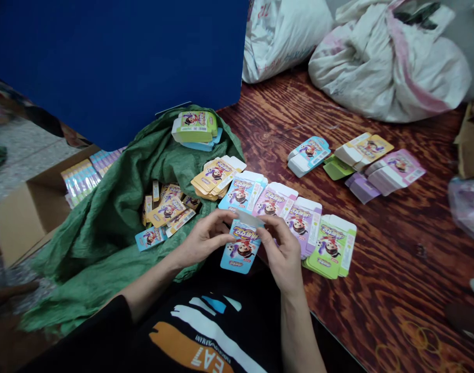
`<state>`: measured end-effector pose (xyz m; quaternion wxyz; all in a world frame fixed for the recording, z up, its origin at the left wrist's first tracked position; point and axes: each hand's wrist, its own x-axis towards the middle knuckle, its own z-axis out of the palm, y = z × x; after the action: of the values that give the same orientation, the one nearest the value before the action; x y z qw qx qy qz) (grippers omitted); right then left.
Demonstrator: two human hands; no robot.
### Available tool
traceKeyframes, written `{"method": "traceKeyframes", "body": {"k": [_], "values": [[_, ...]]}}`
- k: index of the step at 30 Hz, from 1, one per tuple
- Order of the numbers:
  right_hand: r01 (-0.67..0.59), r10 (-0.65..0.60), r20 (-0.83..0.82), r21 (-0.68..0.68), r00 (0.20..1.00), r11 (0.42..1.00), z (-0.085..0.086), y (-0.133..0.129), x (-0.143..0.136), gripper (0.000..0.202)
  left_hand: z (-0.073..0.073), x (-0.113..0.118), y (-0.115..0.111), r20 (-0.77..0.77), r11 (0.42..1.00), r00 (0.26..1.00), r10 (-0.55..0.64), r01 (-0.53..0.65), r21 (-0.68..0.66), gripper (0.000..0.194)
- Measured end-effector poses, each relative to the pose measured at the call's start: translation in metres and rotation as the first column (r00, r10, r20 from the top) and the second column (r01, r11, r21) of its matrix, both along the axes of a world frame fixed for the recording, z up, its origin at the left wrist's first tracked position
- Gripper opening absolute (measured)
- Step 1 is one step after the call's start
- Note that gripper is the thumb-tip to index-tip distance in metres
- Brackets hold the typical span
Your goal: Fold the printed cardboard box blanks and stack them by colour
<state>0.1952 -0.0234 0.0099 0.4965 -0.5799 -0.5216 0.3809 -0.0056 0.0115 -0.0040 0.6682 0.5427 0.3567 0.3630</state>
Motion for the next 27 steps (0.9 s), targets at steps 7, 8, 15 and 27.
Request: {"method": "traceKeyframes", "body": {"k": [7,8,15,27], "values": [[-0.084,0.085,-0.11,0.019,0.99,0.996,-0.003,0.001,0.001,0.016,0.0,-0.001,-0.001,-0.051,0.999,0.998,-0.043,0.044,0.006,0.056],[-0.072,0.071,-0.112,-0.008,0.991,0.997,-0.004,0.001,-0.001,0.016,0.0,-0.002,-0.001,-0.075,0.998,0.996,-0.055,0.057,0.025,0.055],[0.065,-0.072,-0.05,-0.132,0.996,0.989,-0.01,0.001,-0.003,0.015,0.001,-0.004,0.002,-0.16,0.991,0.983,-0.093,0.107,0.082,0.052],[-0.152,0.136,-0.146,-0.104,0.98,0.983,-0.002,0.006,0.012,0.008,-0.006,0.0,-0.002,-0.048,0.992,0.992,-0.117,0.115,-0.045,0.056]]}}
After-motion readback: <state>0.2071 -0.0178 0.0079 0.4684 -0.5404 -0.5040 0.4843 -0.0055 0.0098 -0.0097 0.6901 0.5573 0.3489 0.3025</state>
